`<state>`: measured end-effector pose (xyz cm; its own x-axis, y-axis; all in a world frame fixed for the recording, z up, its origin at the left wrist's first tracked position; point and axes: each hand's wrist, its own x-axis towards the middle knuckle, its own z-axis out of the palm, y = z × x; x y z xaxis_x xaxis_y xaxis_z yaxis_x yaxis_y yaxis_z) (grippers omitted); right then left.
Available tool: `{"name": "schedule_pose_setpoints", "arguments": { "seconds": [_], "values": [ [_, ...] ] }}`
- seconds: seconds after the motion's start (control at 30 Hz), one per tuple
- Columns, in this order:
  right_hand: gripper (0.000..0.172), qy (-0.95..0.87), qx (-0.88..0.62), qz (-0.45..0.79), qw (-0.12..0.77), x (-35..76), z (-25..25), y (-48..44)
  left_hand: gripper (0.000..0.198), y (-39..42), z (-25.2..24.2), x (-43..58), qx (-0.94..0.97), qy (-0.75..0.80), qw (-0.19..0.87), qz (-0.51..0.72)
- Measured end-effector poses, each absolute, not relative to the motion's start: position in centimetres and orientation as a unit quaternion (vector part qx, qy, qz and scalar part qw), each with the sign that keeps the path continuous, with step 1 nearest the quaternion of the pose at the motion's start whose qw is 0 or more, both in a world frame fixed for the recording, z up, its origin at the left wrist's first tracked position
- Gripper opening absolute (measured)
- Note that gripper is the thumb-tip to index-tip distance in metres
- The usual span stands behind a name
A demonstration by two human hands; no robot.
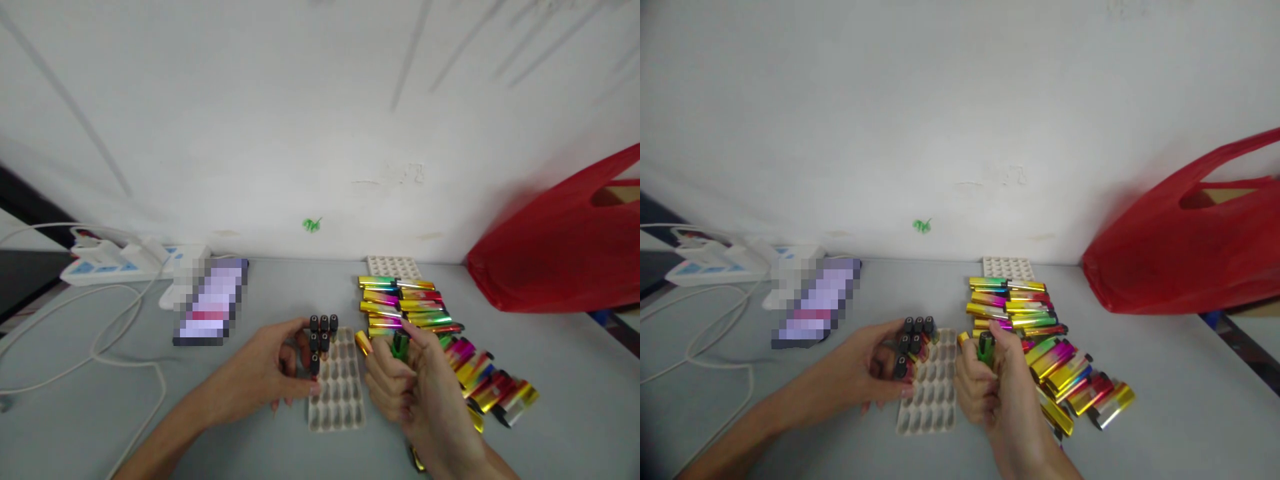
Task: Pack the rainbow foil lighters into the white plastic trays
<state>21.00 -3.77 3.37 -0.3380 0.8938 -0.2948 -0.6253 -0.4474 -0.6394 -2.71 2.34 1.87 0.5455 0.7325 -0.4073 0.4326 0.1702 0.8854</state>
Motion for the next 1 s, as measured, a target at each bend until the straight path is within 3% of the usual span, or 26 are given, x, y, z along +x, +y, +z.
{"name": "schedule_pose_setpoints", "arguments": {
  "seconds": [0.4,1.0],
  "values": [
    [0.055,-0.208,-0.336,0.784,0.48,20.78,2.52,-4.2,0.064,2.31,1.66,-2.84,0.621,0.464,0.619,0.127],
    [0.068,-0.216,-0.349,0.796,0.445,20.73,2.43,-3.99,0.064,2.34,1.9,-2.7,0.626,0.461,0.616,0.126]
  ]
}}
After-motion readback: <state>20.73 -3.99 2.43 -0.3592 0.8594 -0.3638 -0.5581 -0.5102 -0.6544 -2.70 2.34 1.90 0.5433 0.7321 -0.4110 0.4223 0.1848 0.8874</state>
